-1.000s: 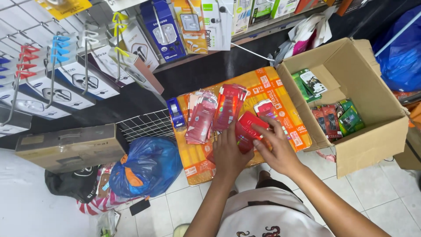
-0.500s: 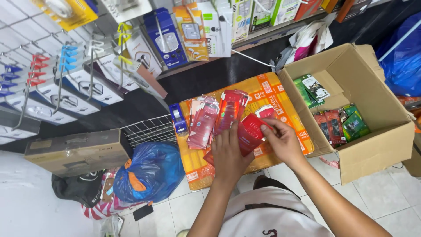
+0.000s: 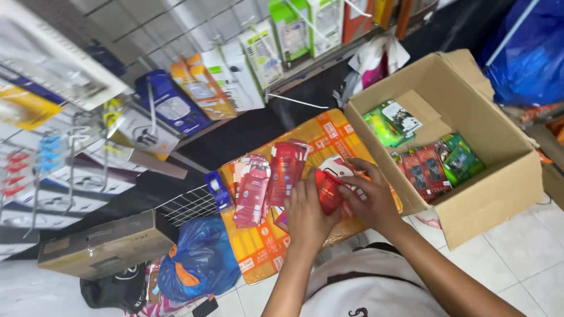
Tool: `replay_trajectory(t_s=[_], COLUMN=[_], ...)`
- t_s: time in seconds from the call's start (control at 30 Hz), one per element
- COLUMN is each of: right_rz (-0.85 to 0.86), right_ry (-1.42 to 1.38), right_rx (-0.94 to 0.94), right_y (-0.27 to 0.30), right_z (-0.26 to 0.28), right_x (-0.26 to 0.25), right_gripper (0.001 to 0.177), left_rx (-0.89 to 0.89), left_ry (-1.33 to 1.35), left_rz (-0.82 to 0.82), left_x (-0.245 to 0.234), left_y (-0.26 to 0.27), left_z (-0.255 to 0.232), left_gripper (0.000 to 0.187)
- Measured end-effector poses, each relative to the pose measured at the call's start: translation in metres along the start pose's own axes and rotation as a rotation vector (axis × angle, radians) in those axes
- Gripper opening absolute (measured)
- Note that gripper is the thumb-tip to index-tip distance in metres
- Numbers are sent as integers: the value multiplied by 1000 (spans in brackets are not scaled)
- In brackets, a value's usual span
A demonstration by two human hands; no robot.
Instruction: Sorting and organizing small boxed electronic accessories, likely screen protectors, from a table into a cardboard shipping box.
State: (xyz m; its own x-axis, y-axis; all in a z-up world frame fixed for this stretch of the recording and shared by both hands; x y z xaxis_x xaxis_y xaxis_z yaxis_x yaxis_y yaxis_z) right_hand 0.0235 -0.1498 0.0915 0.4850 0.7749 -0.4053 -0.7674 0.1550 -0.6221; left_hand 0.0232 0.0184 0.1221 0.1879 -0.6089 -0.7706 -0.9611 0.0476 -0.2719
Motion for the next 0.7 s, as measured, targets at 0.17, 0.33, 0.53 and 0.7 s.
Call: replay_trajectory(t_s=[0.17, 0.33, 0.53, 0.7], right_rz=[90, 28, 423, 386], right_ry=[-121, -479, -726, -641], right_rx=[218, 618, 943, 996], right_y=[-5, -14, -20, -30], right_z=[-34, -71, -116, -121], right_x=[-22, -30, -44, -48], right_gripper=[22, 44, 37, 40], left_rx=[117, 136, 276, 59], left_ry=[-6, 24, 6, -73], left_rz=[-74, -79, 7, 11], left_x=[23, 39, 56, 64], left_y=[-7, -18, -26, -34], left_z=[-15, -38, -50, -64], left_gripper=[109, 106, 109, 116])
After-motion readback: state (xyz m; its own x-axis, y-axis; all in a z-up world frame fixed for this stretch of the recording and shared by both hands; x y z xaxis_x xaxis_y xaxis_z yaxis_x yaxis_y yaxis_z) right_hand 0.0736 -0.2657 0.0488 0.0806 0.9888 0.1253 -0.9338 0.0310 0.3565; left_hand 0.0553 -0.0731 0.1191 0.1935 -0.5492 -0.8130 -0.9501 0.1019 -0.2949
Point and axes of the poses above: each hand's wrist, its own y-axis away from the middle knuckle, its own x-axis out of the palm, z = x × y, the point moved 1 cm from there along -y, towards the middle knuckle, and after that the axes turned 11 degrees about -z, right-handed, at the moved point
